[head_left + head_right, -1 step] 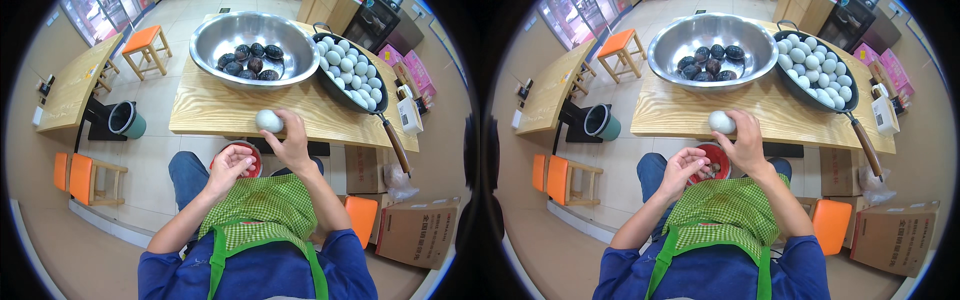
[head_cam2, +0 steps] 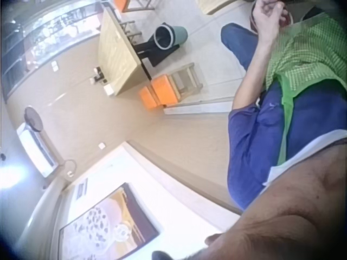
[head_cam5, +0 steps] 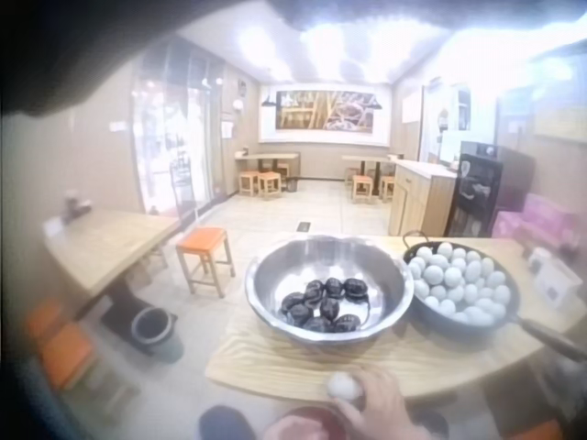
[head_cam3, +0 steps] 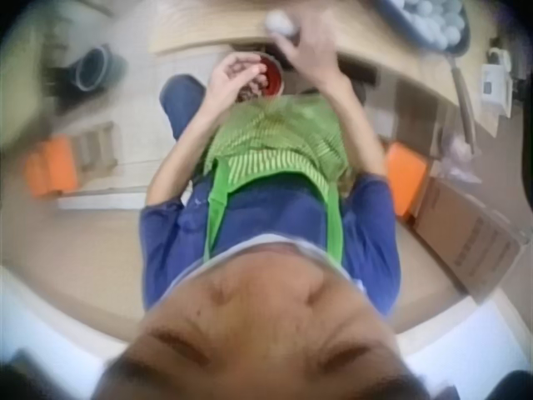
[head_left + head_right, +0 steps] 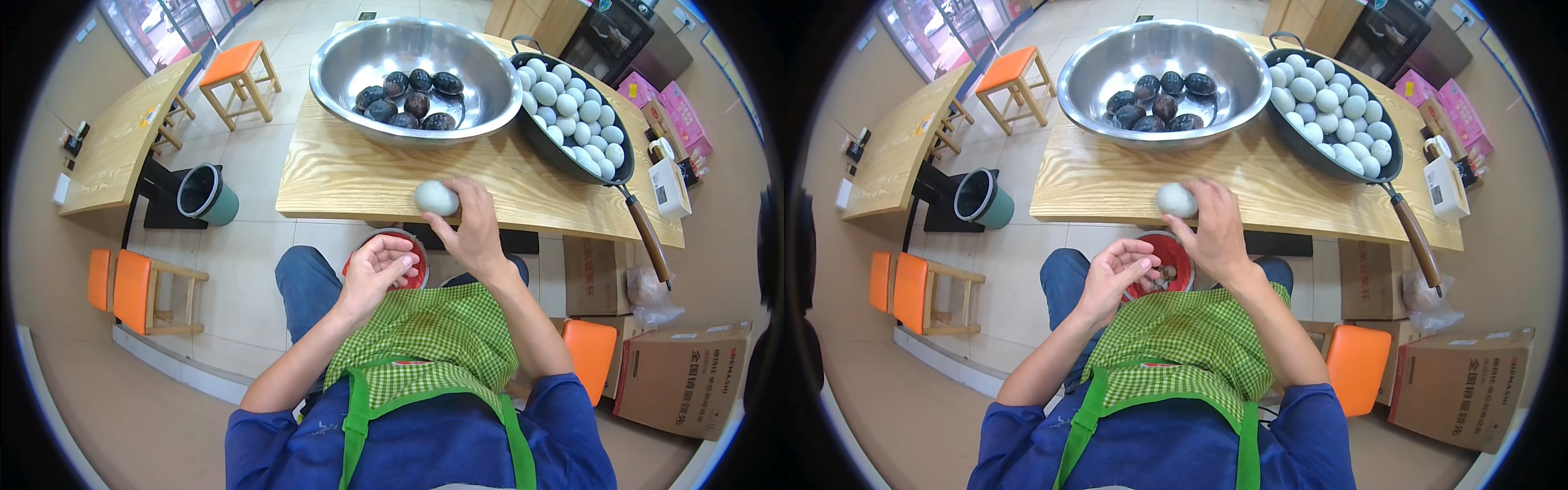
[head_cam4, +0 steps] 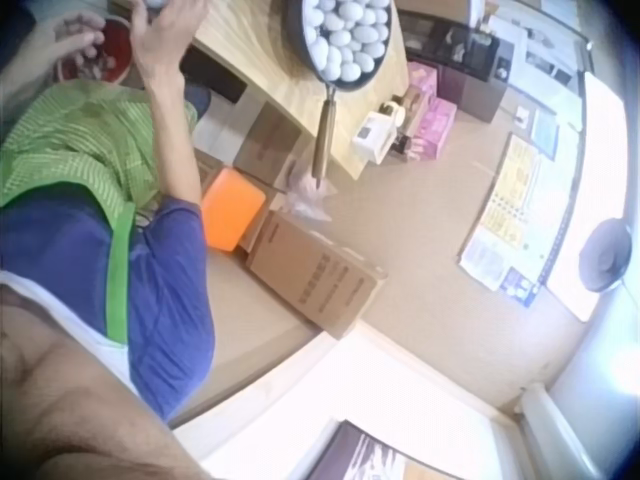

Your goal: The person sits at a table and peels boiled eggs one by one. They crack the shell, remove the shell pieces, and place the peeled egg into a metal bowl. The process is repeated for several eggs.

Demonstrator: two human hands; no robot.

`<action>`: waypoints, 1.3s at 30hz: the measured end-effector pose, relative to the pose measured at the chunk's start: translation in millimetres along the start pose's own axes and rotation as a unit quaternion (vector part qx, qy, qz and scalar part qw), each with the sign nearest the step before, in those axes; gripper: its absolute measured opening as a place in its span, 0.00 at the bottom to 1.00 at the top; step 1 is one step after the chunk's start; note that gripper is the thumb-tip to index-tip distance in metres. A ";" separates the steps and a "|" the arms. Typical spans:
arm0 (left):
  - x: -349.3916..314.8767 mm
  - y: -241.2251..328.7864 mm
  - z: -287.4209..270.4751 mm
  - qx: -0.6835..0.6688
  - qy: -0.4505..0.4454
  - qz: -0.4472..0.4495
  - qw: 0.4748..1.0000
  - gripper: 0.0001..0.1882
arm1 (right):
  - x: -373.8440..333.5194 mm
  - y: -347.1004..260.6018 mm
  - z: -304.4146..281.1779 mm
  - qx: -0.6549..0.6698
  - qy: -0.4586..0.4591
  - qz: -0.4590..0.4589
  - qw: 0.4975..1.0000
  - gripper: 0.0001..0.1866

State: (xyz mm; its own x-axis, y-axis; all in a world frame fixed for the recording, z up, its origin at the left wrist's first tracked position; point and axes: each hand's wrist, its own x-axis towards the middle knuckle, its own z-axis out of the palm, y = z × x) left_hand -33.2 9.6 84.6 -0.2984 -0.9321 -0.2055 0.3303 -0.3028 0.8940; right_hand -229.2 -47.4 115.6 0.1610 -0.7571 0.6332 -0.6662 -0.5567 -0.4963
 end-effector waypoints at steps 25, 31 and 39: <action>12.2 -43.6 -27.9 0.049 -0.032 0.002 0.998 0.30 | -77.2 -19.4 12.4 0.189 -0.204 0.147 0.949 0.25; 22.7 -57.0 -34.4 0.087 -0.058 0.003 0.995 0.29 | -81.3 -10.6 20.3 0.208 -0.207 0.154 0.943 0.23; 26.4 -66.2 -31.8 0.097 -0.052 0.001 0.994 0.27 | -94.5 -2.3 32.2 0.191 -0.186 0.195 0.944 0.24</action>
State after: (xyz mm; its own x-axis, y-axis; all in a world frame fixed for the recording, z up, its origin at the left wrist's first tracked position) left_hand -34.5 -1.3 7.3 -0.3916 -0.9042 -0.1705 0.1552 -0.2476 0.9564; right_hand -219.4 14.4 37.8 0.2500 -0.9579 0.1411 -0.4287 -0.2401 -0.8709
